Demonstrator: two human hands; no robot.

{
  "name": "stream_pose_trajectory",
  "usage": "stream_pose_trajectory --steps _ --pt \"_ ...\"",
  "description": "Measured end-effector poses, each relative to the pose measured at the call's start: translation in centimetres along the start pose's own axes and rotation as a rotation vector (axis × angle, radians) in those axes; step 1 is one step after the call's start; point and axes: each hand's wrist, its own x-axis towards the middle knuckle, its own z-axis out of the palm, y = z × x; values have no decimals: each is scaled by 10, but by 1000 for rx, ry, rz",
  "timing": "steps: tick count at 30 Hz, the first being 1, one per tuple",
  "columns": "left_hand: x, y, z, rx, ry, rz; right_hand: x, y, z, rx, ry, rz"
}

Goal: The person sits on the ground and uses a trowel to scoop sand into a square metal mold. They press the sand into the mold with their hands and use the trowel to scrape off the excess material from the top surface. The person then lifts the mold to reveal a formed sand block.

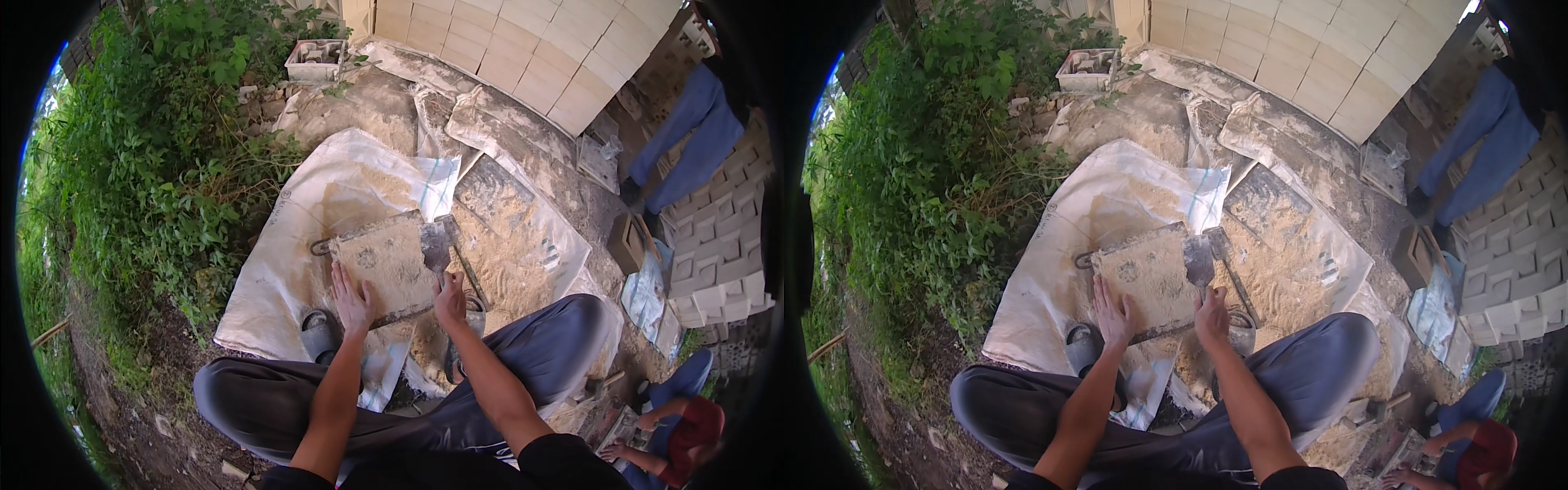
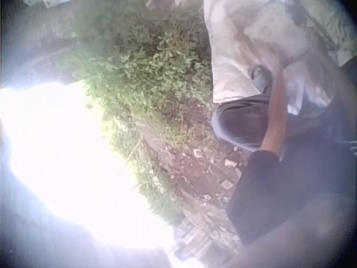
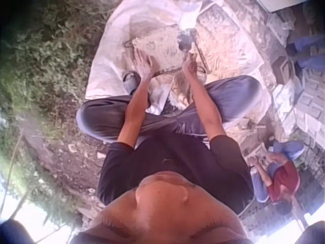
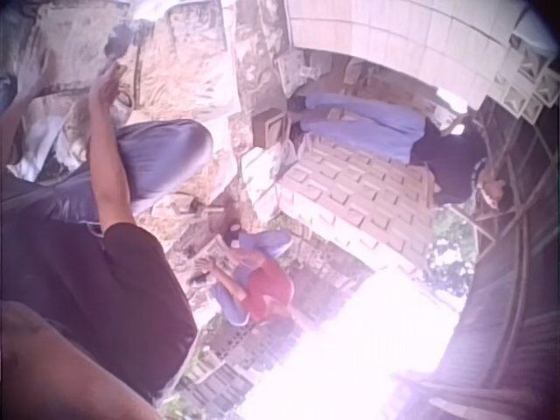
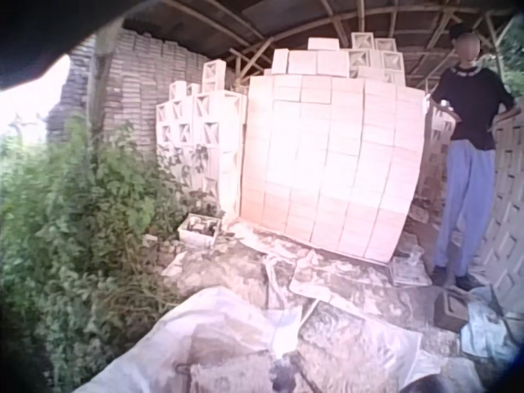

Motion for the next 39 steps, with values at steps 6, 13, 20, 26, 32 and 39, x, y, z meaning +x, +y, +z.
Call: stream_pose_trajectory --steps 6,13,20,26,32,39 --pt "1 -2 -1 -35 4 -11 -17 -15 3 36 -73 -112" --pt "3 -6 0 -225 108 27 -30 -37 16 78 -28 -57" --pt "0 0 -2 -253 96 -9 -15 -19 14 97 112 26" --pt "1 -7 3 -203 120 19 -31 -31 18 63 18 -82" --pt "2 -3 0 -237 89 -28 -61 -58 33 45 -216 -255" --pt "1 -4 -4 -212 80 -44 -21 -56 3 24 -10 -170"
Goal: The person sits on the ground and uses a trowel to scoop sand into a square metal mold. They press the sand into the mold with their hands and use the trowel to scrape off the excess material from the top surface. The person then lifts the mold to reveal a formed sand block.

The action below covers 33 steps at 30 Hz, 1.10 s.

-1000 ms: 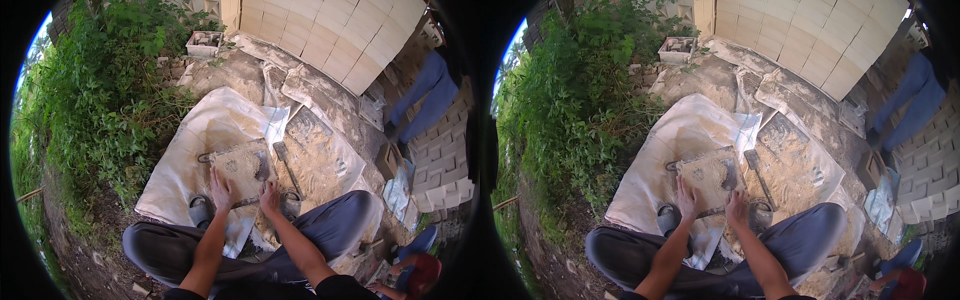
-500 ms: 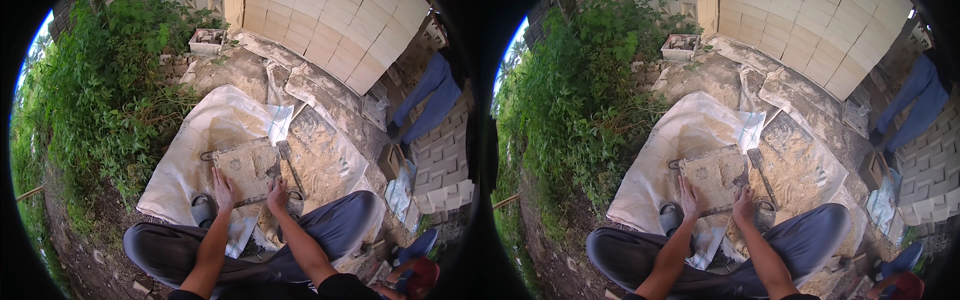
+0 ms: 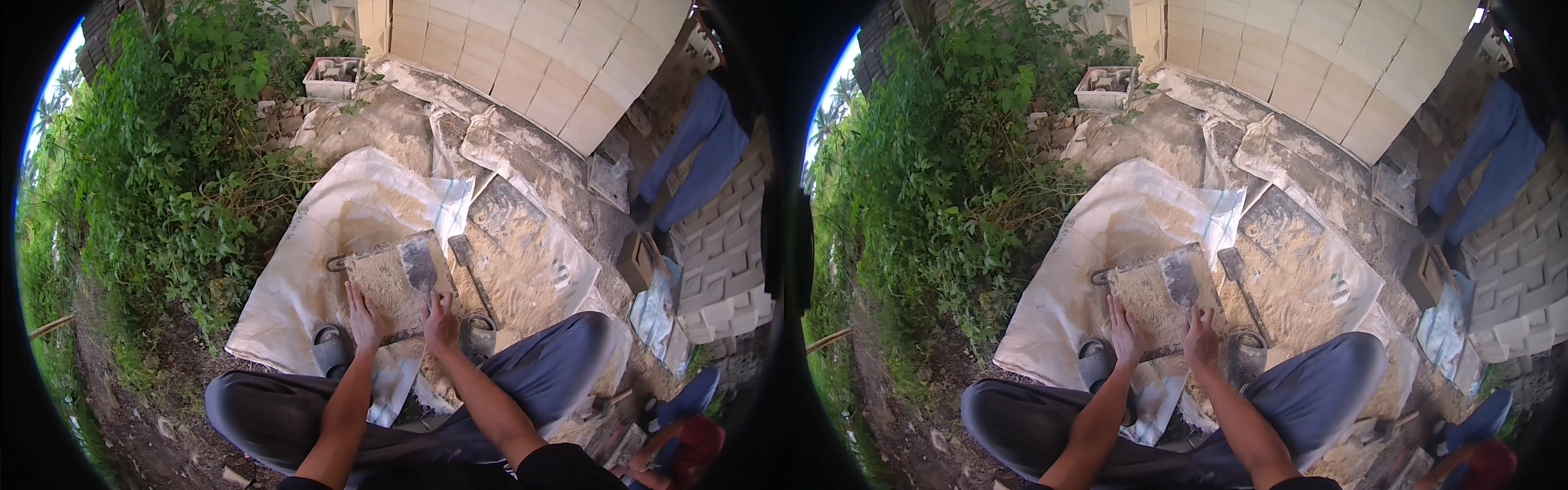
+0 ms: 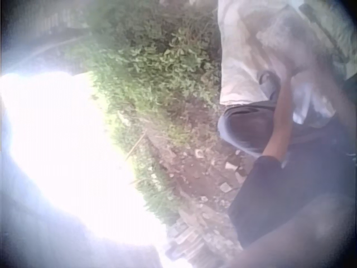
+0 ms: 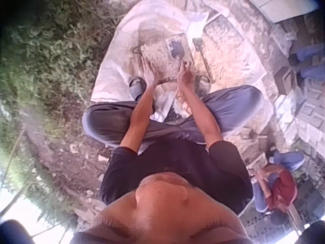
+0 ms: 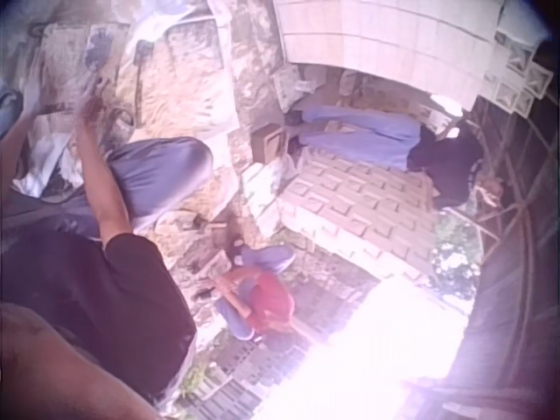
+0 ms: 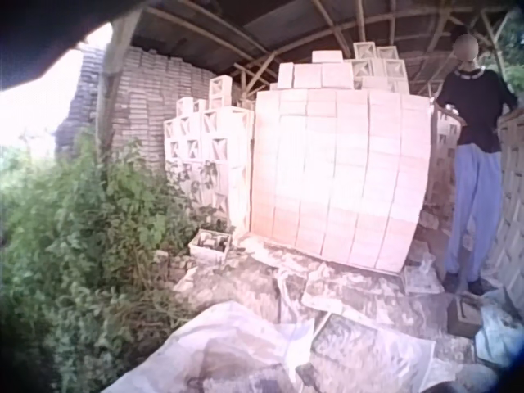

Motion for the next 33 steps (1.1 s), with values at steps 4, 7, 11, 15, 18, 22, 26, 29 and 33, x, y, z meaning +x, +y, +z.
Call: stream_pose_trajectory --steps 4,7,11,15,18,22,26,29,33 --pt "1 11 -2 -113 -48 -46 38 33 -2 -37 100 197" --pt "-2 4 -1 -86 -28 -57 40 33 2 -38 21 203" --pt "0 -2 4 -57 -6 0 30 26 22 2 23 75" --pt "-1 -1 3 -43 -7 -2 18 7 27 15 -52 -15" --pt "0 3 0 -48 -11 -7 7 -9 28 28 -123 -39" --pt "1 3 2 -106 -3 -35 -13 -28 32 65 -246 -96" --pt "-5 -8 8 -199 13 -178 -29 -32 15 46 -309 -179" --pt "5 -12 -1 -142 110 -60 -29 -23 0 31 -264 -186" --pt "24 2 -4 362 -38 155 -12 5 -10 9 -99 30"
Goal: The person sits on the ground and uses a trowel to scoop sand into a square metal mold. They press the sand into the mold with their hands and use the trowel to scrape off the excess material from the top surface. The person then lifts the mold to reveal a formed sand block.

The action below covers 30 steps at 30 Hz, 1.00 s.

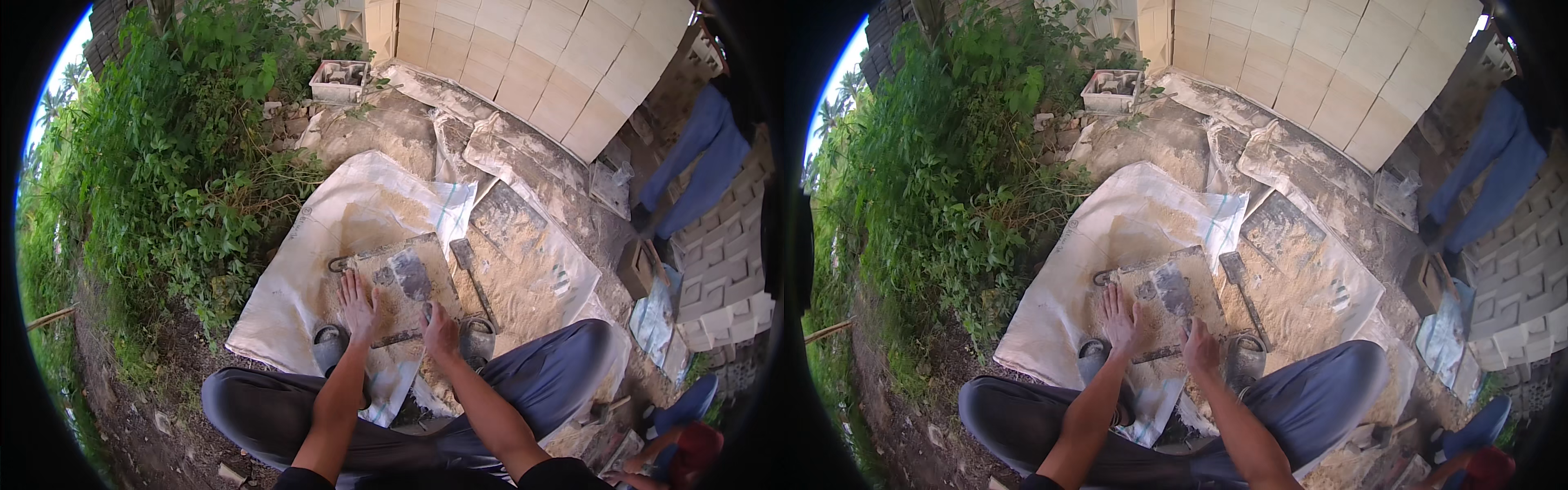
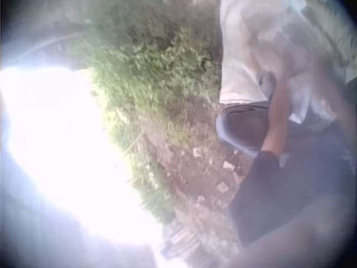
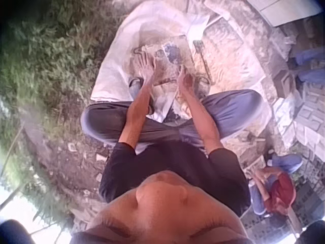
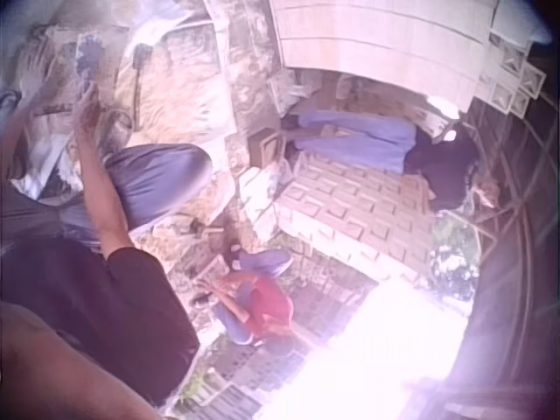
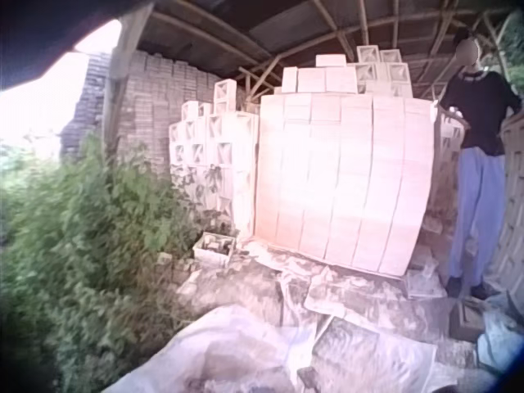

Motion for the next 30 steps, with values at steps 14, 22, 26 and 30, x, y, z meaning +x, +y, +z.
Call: stream_pose_trajectory --steps 14,22,26,30 --pt "-48 22 -2 -128 -226 278 -43 83 14 152 -21 179" --pt "-68 -1 3 -481 -61 -11 -73 33 49 40 -246 132" --pt "-67 1 3 -633 -6 -125 -76 1 64 104 -266 -70" --pt "-65 -14 -2 -710 48 -305 -61 -34 30 -101 -221 -195"
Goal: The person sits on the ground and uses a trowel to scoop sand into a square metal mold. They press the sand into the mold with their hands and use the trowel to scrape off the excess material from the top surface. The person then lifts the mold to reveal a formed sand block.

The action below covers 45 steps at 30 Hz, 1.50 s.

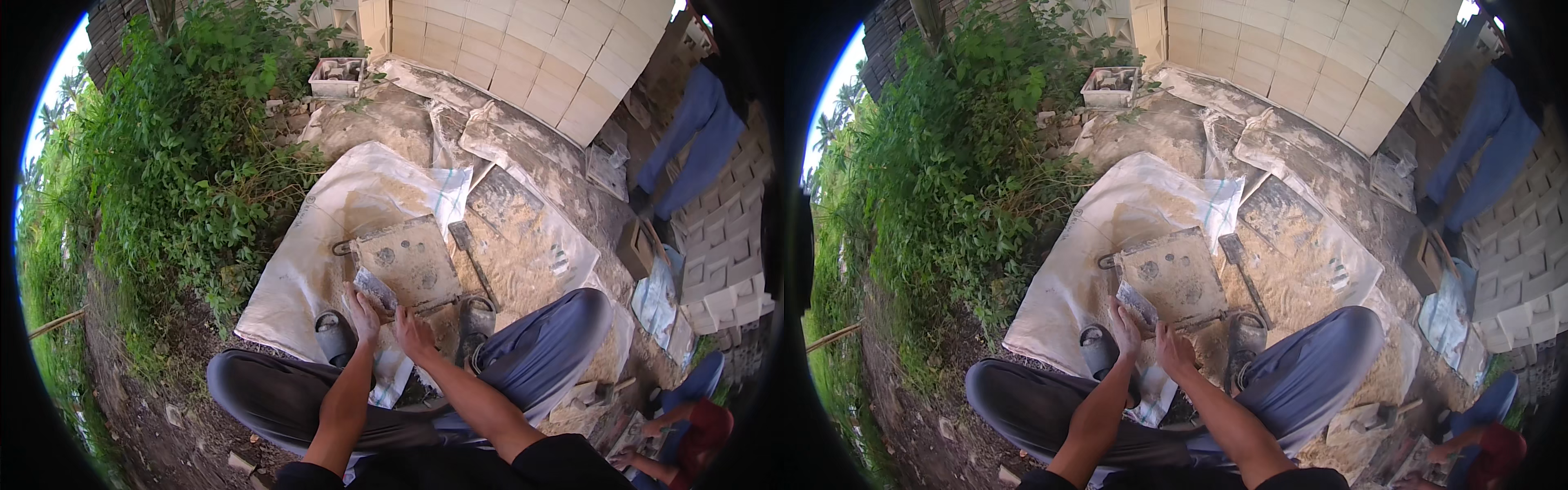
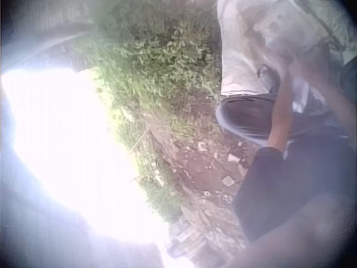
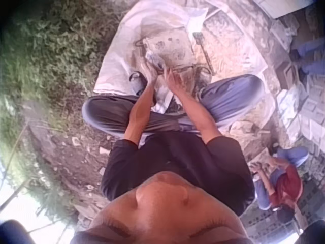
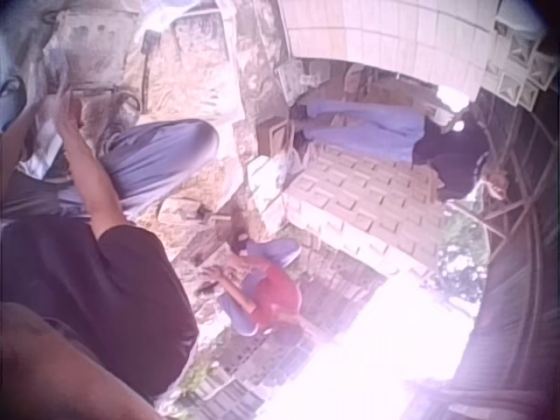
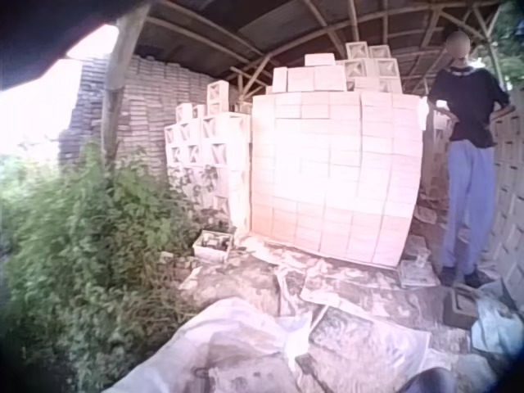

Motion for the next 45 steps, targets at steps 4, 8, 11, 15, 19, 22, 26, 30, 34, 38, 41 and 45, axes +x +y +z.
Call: stream_pose_trajectory --steps 4,8,11,15,19,22,26,30,34,38,41,45 --pt "0 12 12 556 -63 149 27 34 -38 80 152 43" --pt "3 17 28 774 -270 295 48 39 -64 190 17 304" --pt "35 14 27 648 -107 83 47 4 -53 207 62 280" --pt "59 -23 -9 403 88 -176 67 -31 -14 232 -99 192" --pt "55 -53 -18 112 96 -383 101 -48 3 263 -177 262" --pt "49 -76 -17 -160 22 -494 122 -32 9 149 -79 85" --pt "17 1 -22 326 -122 -197 116 -10 -58 487 -306 292" --pt "-9 15 1 781 -159 244 101 1 -89 688 -198 475" --pt "7 23 32 778 -154 205 86 26 -87 804 -136 530" --pt "58 19 60 798 -59 167 74 29 -81 802 -161 598" --pt "104 19 71 856 -11 205 71 27 -77 735 -191 561" --pt "147 16 71 826 -90 252 77 20 -64 509 -154 456"
